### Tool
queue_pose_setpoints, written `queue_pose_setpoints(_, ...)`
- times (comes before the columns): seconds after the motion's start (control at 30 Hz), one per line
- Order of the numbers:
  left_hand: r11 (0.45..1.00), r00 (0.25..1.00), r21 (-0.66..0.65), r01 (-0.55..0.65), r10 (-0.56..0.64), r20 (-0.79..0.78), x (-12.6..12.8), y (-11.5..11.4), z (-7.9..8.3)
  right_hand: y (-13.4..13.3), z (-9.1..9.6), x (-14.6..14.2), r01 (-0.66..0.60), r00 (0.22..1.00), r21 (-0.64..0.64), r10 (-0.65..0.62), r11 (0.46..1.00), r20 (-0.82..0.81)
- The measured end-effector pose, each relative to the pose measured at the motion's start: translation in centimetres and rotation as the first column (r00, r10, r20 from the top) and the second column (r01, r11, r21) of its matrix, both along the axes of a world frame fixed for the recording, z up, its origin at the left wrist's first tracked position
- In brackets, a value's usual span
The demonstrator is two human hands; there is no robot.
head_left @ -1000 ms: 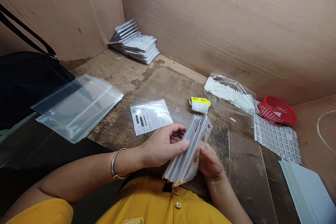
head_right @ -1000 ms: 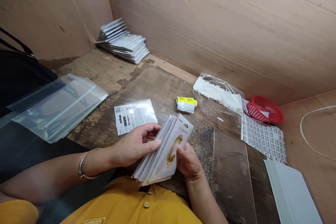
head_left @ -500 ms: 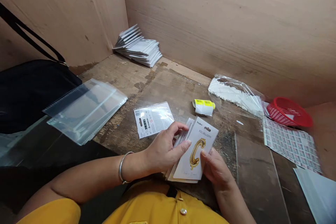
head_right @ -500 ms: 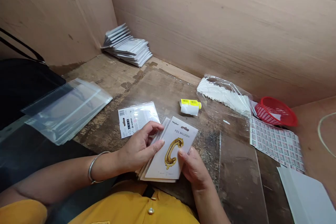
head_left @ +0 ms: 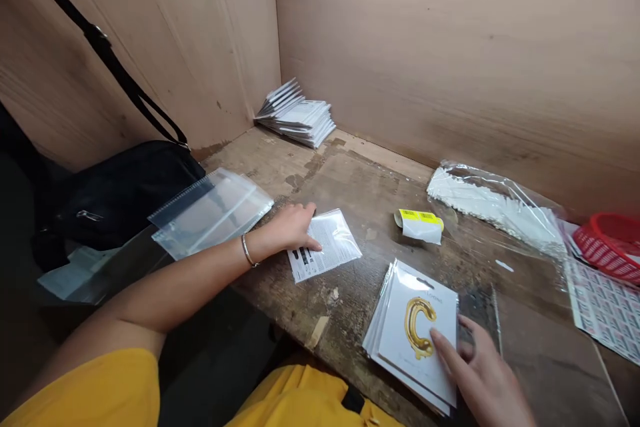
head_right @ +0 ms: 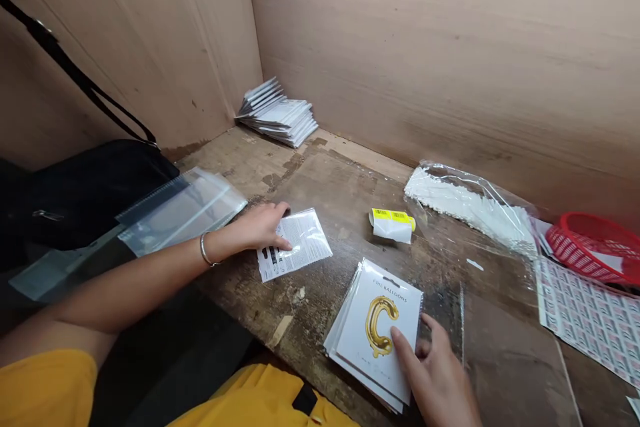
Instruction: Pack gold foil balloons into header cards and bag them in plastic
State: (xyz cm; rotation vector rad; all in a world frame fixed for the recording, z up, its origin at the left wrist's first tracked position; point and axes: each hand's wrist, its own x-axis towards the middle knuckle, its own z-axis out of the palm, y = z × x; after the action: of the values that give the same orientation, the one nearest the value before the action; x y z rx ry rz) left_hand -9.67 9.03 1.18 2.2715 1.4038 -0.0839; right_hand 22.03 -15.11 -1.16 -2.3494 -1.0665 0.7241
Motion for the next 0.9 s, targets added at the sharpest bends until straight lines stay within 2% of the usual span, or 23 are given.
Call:
queue_pose_setpoints(0.03,0.997,0.997,-0.079,-0.02,0.026,0.07,0.0,0.2,0.0,-0.1,0.3,0.8,-0.063,0.977,-0.022,0.066,0.998,0.204)
queue_pose_setpoints(0.07,0.987,0.989,-0.16,-0.025,0.048,0.14,0.0,0.4,0.1,0.0,0.8,1.3,-0.152,0.922,0.007,0.139,0.988,0.363)
queue_pose_setpoints(0.1,0.974,0.978,-0.228,-0.014,0.061,0.201,0.1,0.5,0.2,0.5,1.2,1.5,-0.267,0.852,0.06,0.207,0.962,0.481)
queue_pose_setpoints(0.13,0.963,0.967,-0.269,0.008,0.061,0.249,0.3,0.5,0.5,1.3,1.7,1.2,-0.411,0.778,0.139,0.267,0.901,0.568)
queue_pose_setpoints(0.2,0.937,0.933,-0.334,0.102,0.026,0.358,1.0,0.3,1.2,4.0,2.7,-0.7,-0.689,0.614,0.229,0.387,0.688,0.688)
queue_pose_setpoints(0.27,0.87,0.862,-0.411,0.272,-0.031,0.505,2.1,0.3,2.2,7.7,3.9,-3.5,-0.861,0.447,0.22,0.476,0.458,0.757)
queue_pose_setpoints(0.3,0.842,0.826,-0.416,0.345,-0.062,0.56,2.6,0.6,2.7,9.7,4.4,-4.9,-0.9,0.402,0.217,0.528,0.379,0.748)
queue_pose_setpoints(0.33,0.86,0.812,-0.373,0.35,-0.08,0.578,2.9,1.3,3.3,11.8,4.9,-6.0,-0.908,0.408,0.257,0.563,0.329,0.719)
queue_pose_setpoints(0.37,0.92,0.825,-0.28,0.275,-0.076,0.56,3.1,2.4,3.8,13.7,5.3,-6.8,-0.888,0.459,0.308,0.596,0.343,0.659)
queue_pose_setpoints(0.4,0.981,0.857,-0.138,0.137,-0.047,0.513,3.0,4.0,4.3,15.5,5.7,-7.3,-0.834,0.552,0.373,0.604,0.406,0.576)
queue_pose_setpoints(0.43,0.996,0.885,0.057,-0.075,0.04,0.464,2.7,5.9,4.8,17.1,6.0,-7.5,-0.747,0.665,0.435,0.583,0.503,0.467)
queue_pose_setpoints(0.47,0.958,0.889,0.187,-0.218,0.116,0.444,2.2,8.1,5.2,18.5,6.3,-7.4,-0.627,0.777,0.484,0.534,0.61,0.334)
queue_pose_setpoints(0.5,0.919,0.888,0.26,-0.295,0.163,0.431,1.5,10.5,5.4,19.6,6.6,-7.3,-0.486,0.866,0.523,0.467,0.7,0.179)
queue_pose_setpoints(0.53,0.884,0.886,0.312,-0.346,0.199,0.419,0.8,12.8,5.6,20.5,6.8,-7.0,-0.34,0.915,0.546,0.403,0.766,0.004)
queue_pose_setpoints(0.57,0.862,0.888,0.347,-0.369,0.217,0.405,0.1,15.0,5.6,21.1,6.9,-6.8,-0.21,0.916,0.552,0.359,0.807,-0.177)
queue_pose_setpoints(0.6,0.845,0.892,0.375,-0.382,0.23,0.389,-0.5,17.1,5.5,21.6,6.9,-6.7,-0.111,0.875,0.542,0.34,0.833,-0.343)
queue_pose_setpoints(0.67,0.824,0.898,0.405,-0.397,0.258,0.356,-1.2,20.4,5.0,22.1,6.8,-6.4,-0.028,0.753,0.505,0.35,0.863,-0.557)
queue_pose_setpoints(0.73,0.817,0.899,0.402,-0.414,0.296,0.324,-1.2,22.9,4.3,22.1,6.4,-6.0,-0.05,0.708,0.463,0.358,0.885,-0.609)
queue_pose_setpoints(0.9,0.838,0.914,0.369,-0.402,0.341,0.222,0.0,26.7,3.6,21.7,5.2,-4.6,-0.116,0.732,0.384,0.34,0.916,-0.591)
